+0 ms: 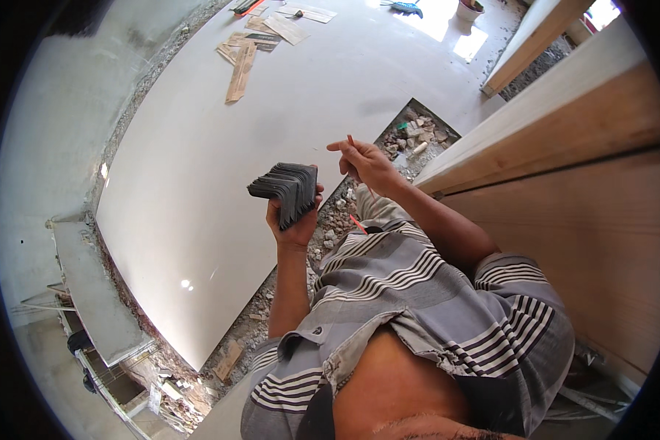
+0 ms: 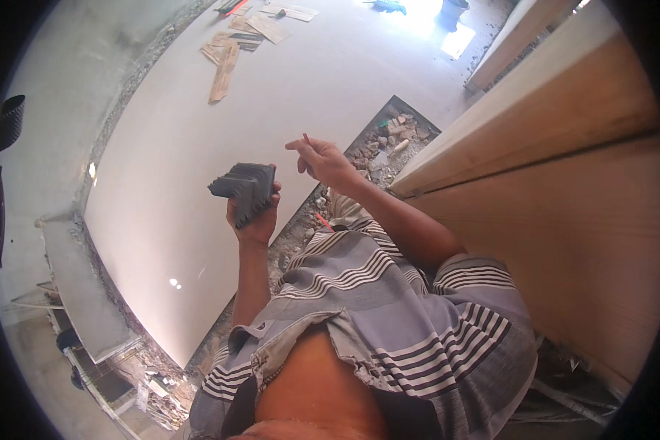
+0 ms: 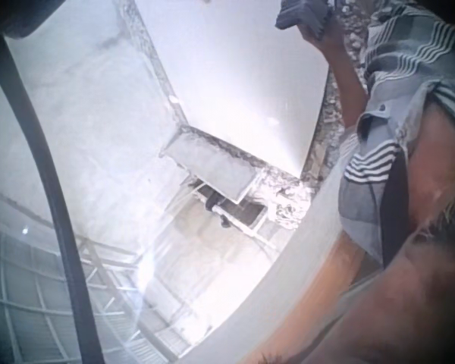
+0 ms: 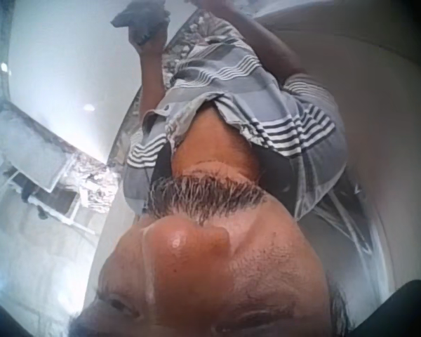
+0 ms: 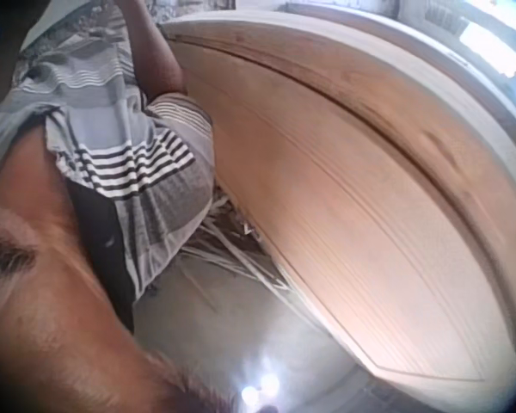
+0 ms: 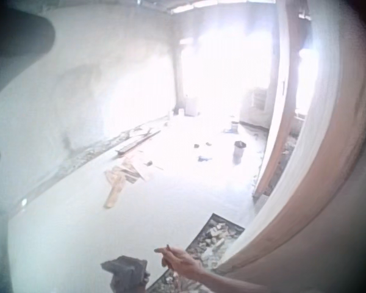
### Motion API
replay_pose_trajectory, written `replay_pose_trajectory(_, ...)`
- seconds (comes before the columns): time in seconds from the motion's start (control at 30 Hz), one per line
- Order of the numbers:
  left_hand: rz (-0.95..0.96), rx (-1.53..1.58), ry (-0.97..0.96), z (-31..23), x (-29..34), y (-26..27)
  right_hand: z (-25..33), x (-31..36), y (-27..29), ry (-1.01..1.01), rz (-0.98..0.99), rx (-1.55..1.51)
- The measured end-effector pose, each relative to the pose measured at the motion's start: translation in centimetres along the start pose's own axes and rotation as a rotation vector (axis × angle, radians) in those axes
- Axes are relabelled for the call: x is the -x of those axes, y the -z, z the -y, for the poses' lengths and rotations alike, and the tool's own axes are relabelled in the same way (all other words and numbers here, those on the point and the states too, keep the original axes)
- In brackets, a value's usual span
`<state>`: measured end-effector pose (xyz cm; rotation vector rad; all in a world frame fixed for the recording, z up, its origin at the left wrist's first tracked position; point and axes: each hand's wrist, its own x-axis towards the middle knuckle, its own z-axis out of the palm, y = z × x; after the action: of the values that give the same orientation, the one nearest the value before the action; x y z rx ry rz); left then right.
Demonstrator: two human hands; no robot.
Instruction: The person sits on the floor and repeatedly picks up, inspects, and stacks small black objects. They handle the items one at a time, turning them over and aligning them into a neat pile.
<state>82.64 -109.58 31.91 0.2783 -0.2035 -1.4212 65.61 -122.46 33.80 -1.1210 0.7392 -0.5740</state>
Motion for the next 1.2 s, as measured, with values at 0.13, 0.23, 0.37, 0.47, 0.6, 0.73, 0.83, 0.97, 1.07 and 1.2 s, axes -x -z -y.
replay_pose_trajectory(0.13, -0.017, 0.001, -0.013, -2.4, -2.9, 1.7, -0.1, -4.4, -1.3, 0.014, 0.024, 0.033)
replay_pose_trajectory(0.23, -0.024, 0.01, 0.007, -4.5, -6.3, 2.9, -0.3, -9.0, -1.8, 0.125, 0.014, 0.072)
replay_pose_trajectory(0.37, -0.036, -0.041, 0.032, -8.5, -14.0, 4.2, 0.6, -18.2, -1.8, 0.113, -0.008, 0.112)
replay_pose_trajectory(0.47, -0.065, -0.116, 0.07, -12.0, -21.3, 3.9, 2.6, -26.3, -1.8, 0.083, 0.005, 0.076)
replay_pose_trajectory(0.6, -0.06, -0.202, 0.086, -17.5, -30.5, 2.0, 7.0, -36.2, -2.9, 0.147, 0.067, 0.114)
replay_pose_trajectory(0.73, -0.029, -0.262, -0.003, -22.7, -36.5, 0.6, 12.1, -42.5, -3.9, 0.276, 0.13, 0.503)
replay_pose_trajectory(0.83, -0.058, -0.276, 0.0, -25.2, -40.4, 0.2, 14.9, -46.3, -4.5, 0.393, 0.065, 0.781)
replay_pose_trajectory(0.97, 0.023, -0.251, 0.109, -27.5, -46.1, 0.9, 16.7, -51.1, -3.7, 0.35, 0.034, 0.839)
replay_pose_trajectory(1.07, 0.118, -0.29, 0.197, -29.5, -52.1, 2.1, 17.7, -56.2, -2.1, 0.196, 0.011, 0.698)
replay_pose_trajectory(1.2, 0.154, -0.42, 0.354, -32.4, -61.5, 3.7, 19.2, -62.7, -0.5, 0.146, -0.18, 0.245)
